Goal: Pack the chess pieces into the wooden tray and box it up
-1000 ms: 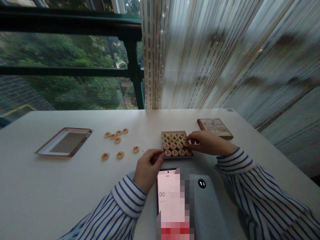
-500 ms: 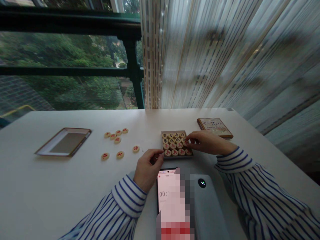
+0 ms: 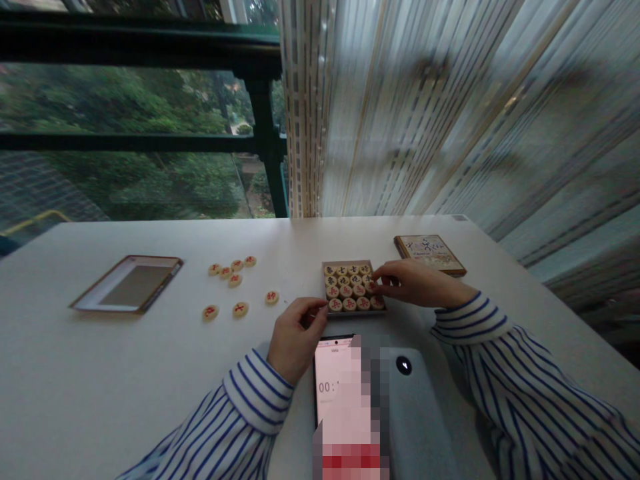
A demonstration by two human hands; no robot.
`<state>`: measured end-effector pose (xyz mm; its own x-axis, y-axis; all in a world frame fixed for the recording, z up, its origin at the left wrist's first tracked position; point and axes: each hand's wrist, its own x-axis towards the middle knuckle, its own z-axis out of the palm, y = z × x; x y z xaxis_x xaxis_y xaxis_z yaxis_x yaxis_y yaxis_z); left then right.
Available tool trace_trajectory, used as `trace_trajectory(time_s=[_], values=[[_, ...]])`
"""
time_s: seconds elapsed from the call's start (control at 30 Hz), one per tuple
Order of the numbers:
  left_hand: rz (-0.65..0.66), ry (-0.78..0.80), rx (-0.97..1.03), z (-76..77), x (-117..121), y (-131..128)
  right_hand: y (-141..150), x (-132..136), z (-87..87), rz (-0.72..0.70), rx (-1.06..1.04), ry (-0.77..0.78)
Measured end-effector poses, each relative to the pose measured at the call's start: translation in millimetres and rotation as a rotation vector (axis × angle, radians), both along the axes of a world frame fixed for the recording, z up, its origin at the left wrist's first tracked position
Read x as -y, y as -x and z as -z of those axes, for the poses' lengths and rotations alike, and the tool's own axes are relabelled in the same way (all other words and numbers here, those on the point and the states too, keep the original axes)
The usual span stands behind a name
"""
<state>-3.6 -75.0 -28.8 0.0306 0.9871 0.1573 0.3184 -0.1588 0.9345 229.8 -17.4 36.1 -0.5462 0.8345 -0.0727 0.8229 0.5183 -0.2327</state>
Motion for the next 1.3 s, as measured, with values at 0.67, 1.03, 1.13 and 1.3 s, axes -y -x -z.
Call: trace_trajectory(time_s=[0.67, 1.03, 1.13, 1.3], values=[[0.01, -0.016, -0.027, 1.9, 0.5, 0.6, -2.5, -1.4, 4.9, -0.057, -0.002, 0.0], [0.021, 0.0, -0.019, 2.3, -0.9, 0.3, -2.0, -1.7, 5.9, -0.05, 0.012, 0.014], [0.026, -0.01, -0.017, 5.0, -1.0, 0.9, -2.0, -1.3, 5.0, -0.052, 0.019, 0.009], [0.029, -0.013, -0.014, 4.5, -1.1, 1.0, -2.3, -1.1, 4.3, -0.06, 0.021, 0.006]])
